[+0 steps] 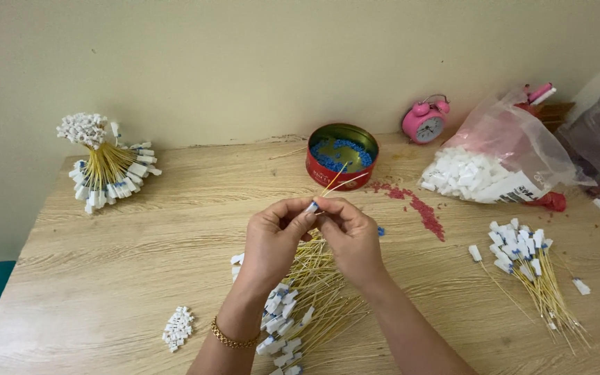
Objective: Manually attaching white connector pieces onto yellow wire stems and organizing them on a desk.
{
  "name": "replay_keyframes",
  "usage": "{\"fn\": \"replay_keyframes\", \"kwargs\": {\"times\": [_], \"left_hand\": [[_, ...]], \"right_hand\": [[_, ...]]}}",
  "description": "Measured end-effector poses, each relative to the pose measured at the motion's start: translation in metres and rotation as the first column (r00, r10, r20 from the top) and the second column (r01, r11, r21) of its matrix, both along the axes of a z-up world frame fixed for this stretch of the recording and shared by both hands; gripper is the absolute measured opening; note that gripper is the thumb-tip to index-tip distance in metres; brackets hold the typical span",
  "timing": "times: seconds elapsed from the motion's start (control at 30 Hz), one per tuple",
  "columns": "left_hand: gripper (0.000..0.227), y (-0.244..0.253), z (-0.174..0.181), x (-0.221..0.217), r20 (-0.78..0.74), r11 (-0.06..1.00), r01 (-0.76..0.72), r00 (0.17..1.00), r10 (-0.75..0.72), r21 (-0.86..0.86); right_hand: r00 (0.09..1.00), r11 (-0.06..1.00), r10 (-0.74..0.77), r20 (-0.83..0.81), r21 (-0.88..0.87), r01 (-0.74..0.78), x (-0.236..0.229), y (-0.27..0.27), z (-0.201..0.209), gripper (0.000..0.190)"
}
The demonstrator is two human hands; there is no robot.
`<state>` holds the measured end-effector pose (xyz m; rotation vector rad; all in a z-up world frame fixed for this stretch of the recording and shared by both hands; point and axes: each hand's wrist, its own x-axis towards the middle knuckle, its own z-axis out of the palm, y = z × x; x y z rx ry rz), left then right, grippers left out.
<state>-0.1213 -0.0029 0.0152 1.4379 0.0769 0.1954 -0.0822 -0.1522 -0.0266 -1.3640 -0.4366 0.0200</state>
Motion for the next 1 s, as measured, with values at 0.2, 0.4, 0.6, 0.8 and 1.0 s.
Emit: {"fn": "replay_keyframes", "kwargs": {"times": [0.2,0.4,0.6,0.8,1.0], "left_hand": [[0.021,0.003,0.0,-0.002,-0.021,1.0,0.011,1.0,-0.011,0.008],[0.019,0.04,0.019,-0.007,-0.1,0.703,0.074,0.995,-0.003,0.708],[0.027,0.085,-0.013,0.033,-0.312,0.36,0.301,0.95,-0.028,0.883],[0.033,0.07,-0.042,0.158,-0.154,0.313,0.141,0.988,0.02,0.939],[0.039,0.051,-0.084,0.247,-0.163,-0.111,0.17,0.984,0.074,0.979]], "right_hand": [[0.994,0.999,0.006,0.107,-0.038,-0.002,-0.006,0.002,-0.001,0.031],[0.982,0.867,-0.029,0.185,-0.485,0.117,-0.006,-0.019,0.032,0.022],[0.973,0.684,-0.218,0.081,-0.698,0.212,0.013,-0.051,0.028,0.022],[0.932,0.647,-0.144,0.332,-0.681,0.343,0.01,-0.085,-0.077,0.017],[0.912,0.699,-0.202,0.356,-0.601,0.389,0.009,-0.079,-0.074,0.006]]}}
